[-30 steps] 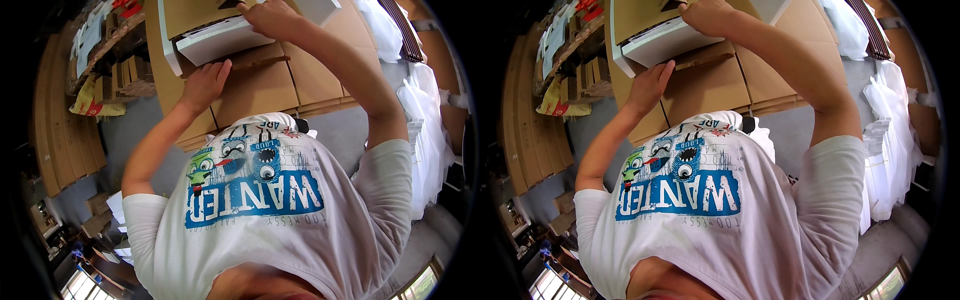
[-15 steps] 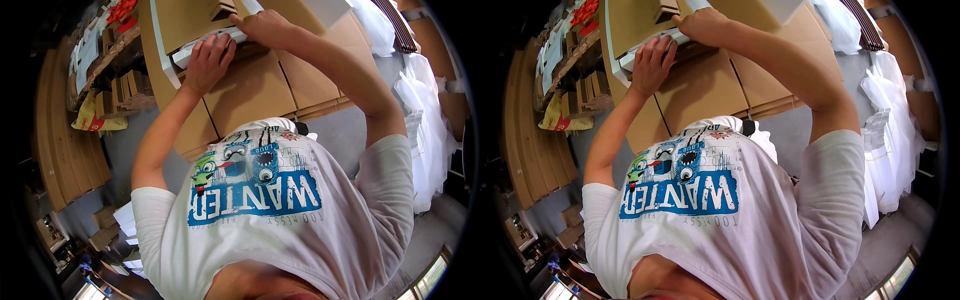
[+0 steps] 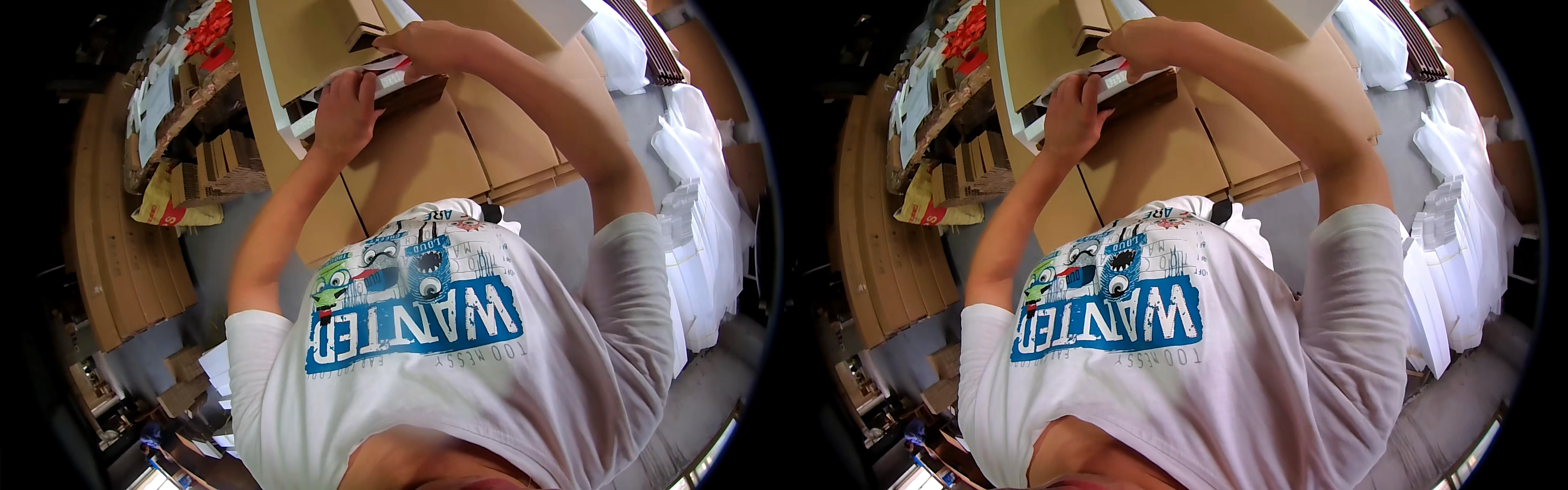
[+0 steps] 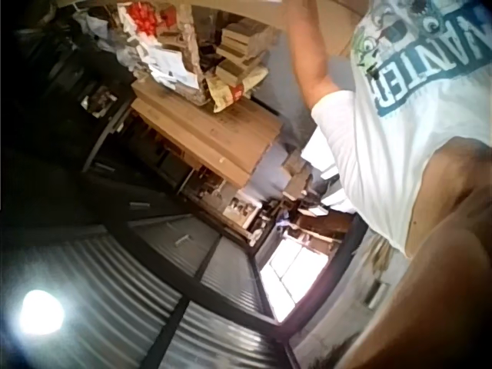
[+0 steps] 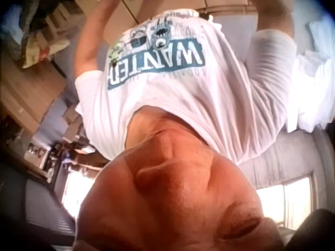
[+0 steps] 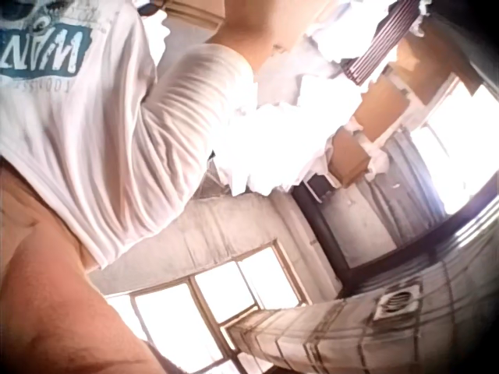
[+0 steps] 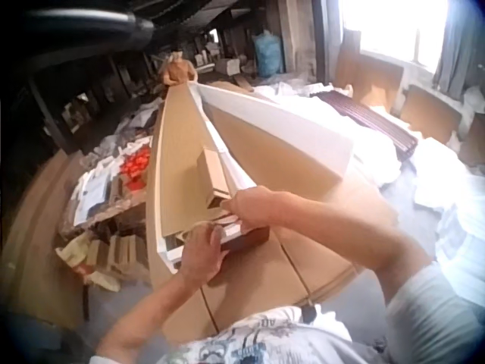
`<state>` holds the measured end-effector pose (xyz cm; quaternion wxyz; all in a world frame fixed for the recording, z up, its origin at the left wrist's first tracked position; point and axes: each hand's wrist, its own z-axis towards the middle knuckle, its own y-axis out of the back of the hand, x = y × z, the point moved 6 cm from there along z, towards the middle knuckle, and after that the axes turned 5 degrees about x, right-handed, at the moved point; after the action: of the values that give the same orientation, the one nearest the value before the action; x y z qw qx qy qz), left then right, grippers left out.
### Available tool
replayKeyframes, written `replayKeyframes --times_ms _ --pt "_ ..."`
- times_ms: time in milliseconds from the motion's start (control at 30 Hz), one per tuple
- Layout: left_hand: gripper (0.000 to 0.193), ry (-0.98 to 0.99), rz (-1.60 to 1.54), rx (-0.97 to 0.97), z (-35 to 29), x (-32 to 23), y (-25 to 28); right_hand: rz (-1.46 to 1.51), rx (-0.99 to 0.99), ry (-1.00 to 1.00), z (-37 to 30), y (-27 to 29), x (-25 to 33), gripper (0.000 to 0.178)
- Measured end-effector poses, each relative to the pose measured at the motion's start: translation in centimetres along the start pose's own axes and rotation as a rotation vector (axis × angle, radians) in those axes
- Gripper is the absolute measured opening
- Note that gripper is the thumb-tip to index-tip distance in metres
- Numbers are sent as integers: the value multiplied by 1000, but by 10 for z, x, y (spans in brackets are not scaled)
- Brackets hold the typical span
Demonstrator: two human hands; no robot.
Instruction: The person packs a wooden slatted headboard by placing it on a large cardboard sheet, adding corrugated cardboard and white foam pieces for cushioning, and wrapping the assembly with bubble wrap and paper. The person then secures the package with red tape and places it on the floor.
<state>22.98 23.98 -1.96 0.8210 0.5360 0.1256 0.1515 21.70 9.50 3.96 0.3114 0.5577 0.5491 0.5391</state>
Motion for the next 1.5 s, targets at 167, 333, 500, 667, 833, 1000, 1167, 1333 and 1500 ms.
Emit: replayKeyframes --times_ms 167,333,500,667,833,1000,1167,1333,1500 --pt "60 -80 -28 -8 9 -11 1 231 -204 -54 3 3 -45 39" --pt "60 10 96 -83 5 -7 -4 149 -130 -184 -6 -9 -46 40" --pt "57 -116 239 -228 -4 -15 -1 -255 -248 -122 -12 -37 -42 47" --pt "63 -157 34 -308 28 -54 36 -161 -253 -116 -6 -47 -58 38" --pt "77 11 105 -47 54 -27 -8 -108 -332 -148 -15 -39 -53 37" --pt "73 -43 147 -105 49 -24 -17 165 -462 -258 -56 -23 -32 30" --pt "52 -29 107 -269 53 -30 -16 413 -419 -6 -76 -68 15 24" --pt "35 -40 172 -348 49 -26 -23 755 -741 -399 -86 -105 -50 45" --pt "35 -58 204 -356 52 -29 -25 467 -798 -377 -45 -155 -78 76"
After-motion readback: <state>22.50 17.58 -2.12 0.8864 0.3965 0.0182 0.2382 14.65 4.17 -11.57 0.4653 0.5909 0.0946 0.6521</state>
